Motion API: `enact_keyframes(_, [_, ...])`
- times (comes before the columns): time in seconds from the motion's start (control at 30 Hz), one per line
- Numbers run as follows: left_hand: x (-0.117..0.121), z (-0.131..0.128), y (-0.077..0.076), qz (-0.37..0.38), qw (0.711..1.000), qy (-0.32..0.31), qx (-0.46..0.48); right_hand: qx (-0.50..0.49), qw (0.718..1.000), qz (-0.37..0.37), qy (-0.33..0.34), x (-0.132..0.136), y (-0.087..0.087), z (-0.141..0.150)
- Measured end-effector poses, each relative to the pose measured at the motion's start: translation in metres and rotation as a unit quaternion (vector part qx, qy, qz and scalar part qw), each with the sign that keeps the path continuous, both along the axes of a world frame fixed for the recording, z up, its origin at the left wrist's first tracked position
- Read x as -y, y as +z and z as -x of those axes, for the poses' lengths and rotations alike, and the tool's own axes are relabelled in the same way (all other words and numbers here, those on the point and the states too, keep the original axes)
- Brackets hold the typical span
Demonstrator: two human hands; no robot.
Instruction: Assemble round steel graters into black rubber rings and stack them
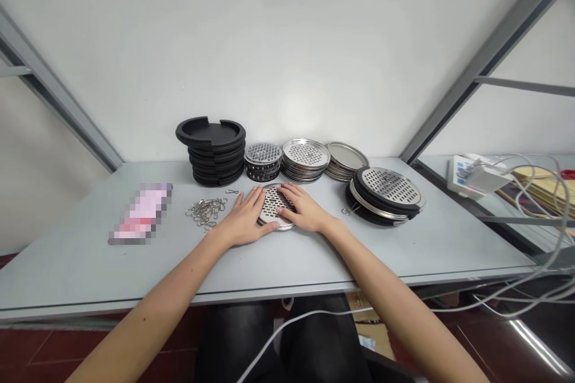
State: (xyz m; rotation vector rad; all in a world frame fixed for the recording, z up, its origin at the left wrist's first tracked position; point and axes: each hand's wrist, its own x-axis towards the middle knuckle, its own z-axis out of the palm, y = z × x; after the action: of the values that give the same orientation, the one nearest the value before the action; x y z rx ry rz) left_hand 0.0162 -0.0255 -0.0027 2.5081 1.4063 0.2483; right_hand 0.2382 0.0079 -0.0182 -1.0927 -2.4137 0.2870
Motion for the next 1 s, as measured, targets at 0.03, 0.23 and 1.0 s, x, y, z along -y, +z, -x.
enact_keyframes(0.03, [0.000, 0.001, -0.001, 0.002, 1.000, -0.004, 0.007, -0.003, 1.000, -0.002, 0.003, -0.001, 0.001, -0.001])
enact_keyframes(0.23, [-0.001, 0.004, -0.001, -0.004, 0.997, -0.055, 0.053, -0.014, 1.000, -0.009, -0.022, -0.006, 0.010, -0.010])
enact_keyframes(1.0, [-0.018, 0.050, 0.061, -0.425, 0.872, 0.083, 0.229, 0.000, 1.000, 0.011, 0.005, 0.001, 0.016, -0.016])
